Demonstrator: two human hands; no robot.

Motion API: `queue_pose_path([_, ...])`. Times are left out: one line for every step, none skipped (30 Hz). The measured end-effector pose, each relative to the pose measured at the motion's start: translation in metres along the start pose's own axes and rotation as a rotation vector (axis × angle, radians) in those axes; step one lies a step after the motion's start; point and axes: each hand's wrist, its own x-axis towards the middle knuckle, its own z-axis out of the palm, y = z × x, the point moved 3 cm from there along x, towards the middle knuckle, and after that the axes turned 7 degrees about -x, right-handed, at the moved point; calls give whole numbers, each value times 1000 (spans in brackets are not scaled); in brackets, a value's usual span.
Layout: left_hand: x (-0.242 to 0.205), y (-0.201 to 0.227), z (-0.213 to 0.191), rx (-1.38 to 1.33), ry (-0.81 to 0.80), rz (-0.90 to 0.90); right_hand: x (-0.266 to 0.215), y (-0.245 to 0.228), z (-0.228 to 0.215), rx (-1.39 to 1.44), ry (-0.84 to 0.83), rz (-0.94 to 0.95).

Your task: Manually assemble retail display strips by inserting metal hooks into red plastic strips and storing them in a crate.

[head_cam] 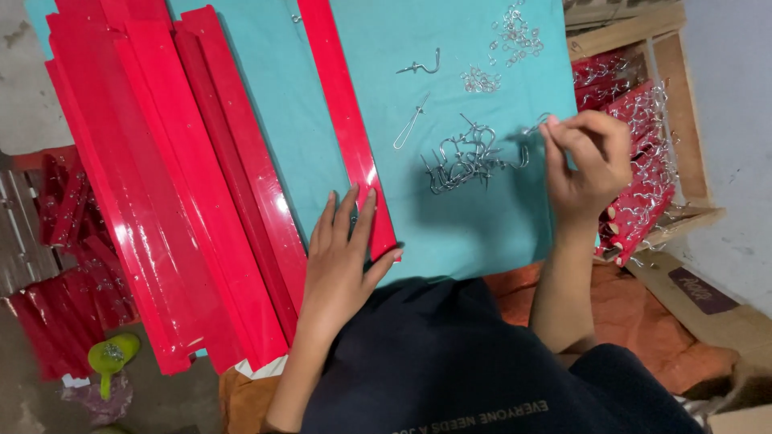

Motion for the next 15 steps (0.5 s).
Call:
queue_pose_path([1,0,3,-1,2,-4,6,-14,-3,4,-2,-2])
queue_pose_path([1,1,3,17,74,55,13,-29,-7,78,45,-1])
queue_pose_path([2,3,3,35,148,115,20,-42,-11,155,93,-1])
queue_pose_path([6,4,4,33,152,111,13,-47,-4,159,91,-4])
queue_pose_path([6,6,4,-34,187,124,5,-52,3,219,80,17])
queue_pose_path([6,7,4,-100,223,137,-2,-58,10,278,69,38])
queue_pose_path([6,5,7,-98,231,125,-8,-74,14,292,65,35])
queue_pose_path([6,5,11,-97,233,167,-13,-89,19,353,-5,58])
queue_pose_path([7,5,15,-97,237,213,-17,-102,25,411,-73,77])
queue_pose_path([7,-3,23,-95,247,206,-17,-114,27,421,-76,71])
queue_pose_path([6,-9,31,-98,231,222,-17,-126,30,440,-110,108])
queue_pose_path([5,-15,40,-100,215,237,-19,-139,32,459,-145,143])
queue_pose_path([4,-16,38,-97,221,229,-20,-142,32,468,-148,141])
queue_pose_path([3,-16,37,-189,212,239,-22,-144,34,516,-186,200])
queue_pose_path([1,-16,35,-282,198,249,-25,-146,34,560,-225,263])
